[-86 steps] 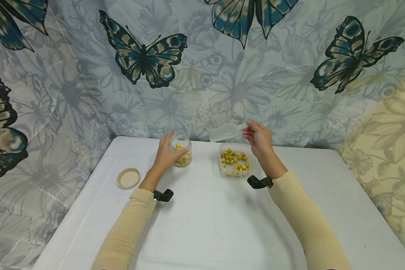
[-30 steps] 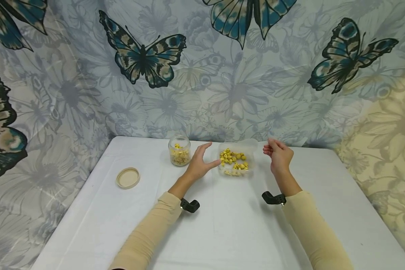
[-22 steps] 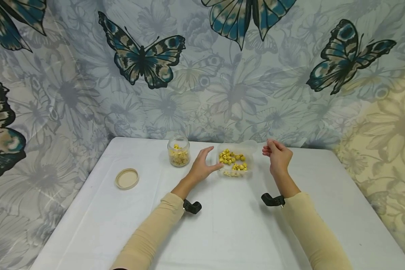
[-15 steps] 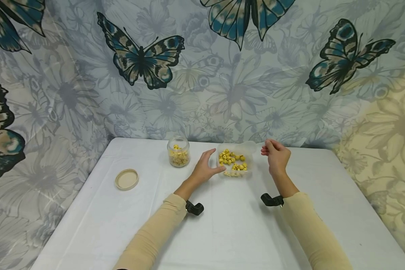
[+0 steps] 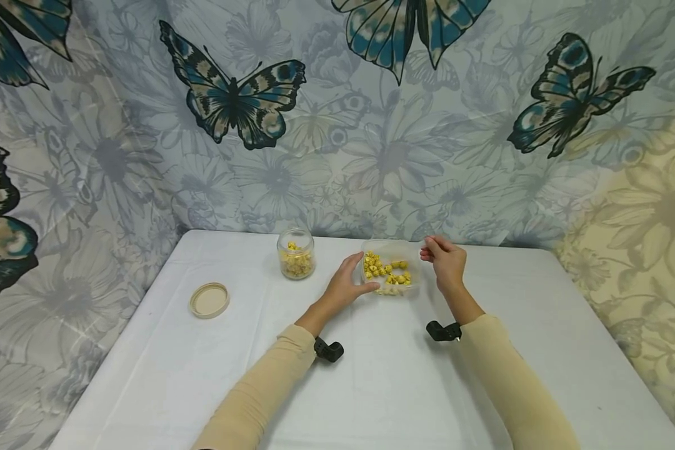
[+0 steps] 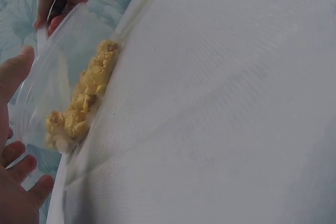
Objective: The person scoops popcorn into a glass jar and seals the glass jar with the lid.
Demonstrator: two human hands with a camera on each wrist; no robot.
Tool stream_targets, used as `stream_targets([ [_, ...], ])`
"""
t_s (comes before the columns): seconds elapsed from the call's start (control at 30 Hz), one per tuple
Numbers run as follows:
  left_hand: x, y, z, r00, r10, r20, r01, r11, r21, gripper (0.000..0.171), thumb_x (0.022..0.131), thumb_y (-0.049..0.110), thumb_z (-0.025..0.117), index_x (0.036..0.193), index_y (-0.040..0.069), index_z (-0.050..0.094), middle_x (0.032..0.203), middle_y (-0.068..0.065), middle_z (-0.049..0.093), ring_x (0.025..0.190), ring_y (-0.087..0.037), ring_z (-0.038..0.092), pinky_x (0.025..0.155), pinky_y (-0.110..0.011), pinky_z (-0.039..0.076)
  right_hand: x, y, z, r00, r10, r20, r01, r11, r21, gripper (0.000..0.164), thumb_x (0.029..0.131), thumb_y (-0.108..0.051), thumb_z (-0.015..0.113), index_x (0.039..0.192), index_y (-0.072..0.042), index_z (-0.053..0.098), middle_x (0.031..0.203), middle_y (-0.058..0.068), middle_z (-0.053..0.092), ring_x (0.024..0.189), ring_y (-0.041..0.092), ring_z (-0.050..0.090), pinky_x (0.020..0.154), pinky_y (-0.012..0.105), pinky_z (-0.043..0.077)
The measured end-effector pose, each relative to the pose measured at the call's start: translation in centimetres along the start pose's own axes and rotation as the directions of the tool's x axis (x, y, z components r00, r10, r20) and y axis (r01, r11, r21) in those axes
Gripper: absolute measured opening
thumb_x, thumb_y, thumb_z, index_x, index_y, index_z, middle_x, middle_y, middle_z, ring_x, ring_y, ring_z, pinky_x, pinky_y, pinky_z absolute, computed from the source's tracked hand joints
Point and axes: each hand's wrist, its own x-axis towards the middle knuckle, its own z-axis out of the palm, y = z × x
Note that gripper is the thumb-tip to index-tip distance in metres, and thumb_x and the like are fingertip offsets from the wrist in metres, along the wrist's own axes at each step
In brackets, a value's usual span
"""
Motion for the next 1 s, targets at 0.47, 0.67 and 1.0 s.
stream_targets([
  [0.47, 0.0, 0.1, -0.4, 1.0, 0.013, 0.005, -0.014, 0.995, 0.103, 0.086, 0.086, 0.041, 0.073, 0.153, 0.008, 0.03, 0.158, -0.01, 0.031, 0.146, -0.032, 0.03, 0.118, -0.048, 0.031, 0.0, 0.4, -1.6, 0.972, 0.08, 0.222, -0.023, 0.968, -0.249, 0.044, 0.096, -0.018, 0.062, 0.122, 0.017, 0.057, 0.068, -0.013, 0.067, 0.06, -0.001, 0.064, 0.058, 0.014, 0.055],
  [0.67, 0.1, 0.1, -0.4, 1.0, 0.014, 0.004, -0.014, 0.992, 0.129, 0.086, 0.085, 0.04, 0.074, 0.152, 0.007, 0.032, 0.157, -0.011, 0.033, 0.146, -0.031, 0.031, 0.118, -0.047, 0.031, -0.6, 0.5, -2.7, 0.959, 0.071, 0.273, 0.018, 0.95, -0.31, 0.041, 0.096, -0.018, 0.062, 0.117, 0.017, 0.06, 0.067, -0.016, 0.067, 0.06, -0.003, 0.062, 0.057, 0.013, 0.053],
  [1.0, 0.1, 0.2, -0.4, 1.0, 0.003, -0.008, -0.002, 0.994, 0.114, 0.085, 0.085, 0.04, 0.074, 0.152, 0.007, 0.033, 0.157, -0.01, 0.034, 0.146, -0.031, 0.031, 0.118, -0.047, 0.031, -0.5, 0.6, -4.1, 0.91, 0.037, 0.413, 0.166, 0.88, -0.445, 0.04, 0.097, -0.021, 0.061, 0.113, 0.015, 0.064, 0.071, -0.019, 0.065, 0.064, -0.003, 0.061, 0.06, 0.016, 0.054],
])
